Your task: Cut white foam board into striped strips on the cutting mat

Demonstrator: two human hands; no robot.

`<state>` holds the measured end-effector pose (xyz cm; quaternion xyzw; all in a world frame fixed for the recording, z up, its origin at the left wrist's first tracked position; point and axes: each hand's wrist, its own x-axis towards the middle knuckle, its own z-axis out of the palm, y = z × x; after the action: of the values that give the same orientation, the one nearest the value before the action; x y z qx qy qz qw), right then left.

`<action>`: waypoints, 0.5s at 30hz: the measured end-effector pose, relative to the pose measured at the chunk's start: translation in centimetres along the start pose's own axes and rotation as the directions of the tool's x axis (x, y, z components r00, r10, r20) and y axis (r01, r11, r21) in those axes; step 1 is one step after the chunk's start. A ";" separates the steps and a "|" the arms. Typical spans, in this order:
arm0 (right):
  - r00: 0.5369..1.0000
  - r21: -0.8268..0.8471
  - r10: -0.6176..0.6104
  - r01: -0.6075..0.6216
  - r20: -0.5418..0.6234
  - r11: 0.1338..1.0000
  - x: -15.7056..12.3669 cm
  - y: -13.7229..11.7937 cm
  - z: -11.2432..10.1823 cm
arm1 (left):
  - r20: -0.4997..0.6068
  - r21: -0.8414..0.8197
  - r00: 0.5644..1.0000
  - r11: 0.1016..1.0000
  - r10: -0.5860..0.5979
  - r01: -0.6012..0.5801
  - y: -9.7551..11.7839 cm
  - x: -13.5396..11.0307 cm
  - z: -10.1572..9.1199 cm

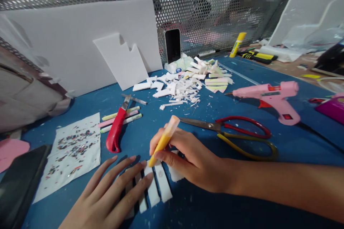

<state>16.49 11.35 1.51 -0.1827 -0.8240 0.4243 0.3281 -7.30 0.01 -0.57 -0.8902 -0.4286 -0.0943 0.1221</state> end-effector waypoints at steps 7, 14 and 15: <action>0.998 0.010 0.013 -0.012 -0.053 1.000 0.0 0.1 0.0 | 0.008 0.011 1.000 1.000 0.018 -0.018 0.0 -0.2 0.0; 0.998 0.046 0.034 -0.031 -0.056 0.998 -0.1 0.4 0.1 | -0.016 0.000 1.000 1.000 0.014 -0.014 0.1 0.0 -0.1; 0.998 0.049 0.033 -0.031 -0.054 0.998 0.0 0.4 0.1 | -0.021 0.004 1.000 1.000 0.014 -0.014 0.2 0.0 -0.1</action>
<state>16.46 11.50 1.10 -0.1996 -0.8012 0.4440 0.3481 -7.15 -0.14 -0.45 -0.8918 -0.4215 -0.1017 0.1289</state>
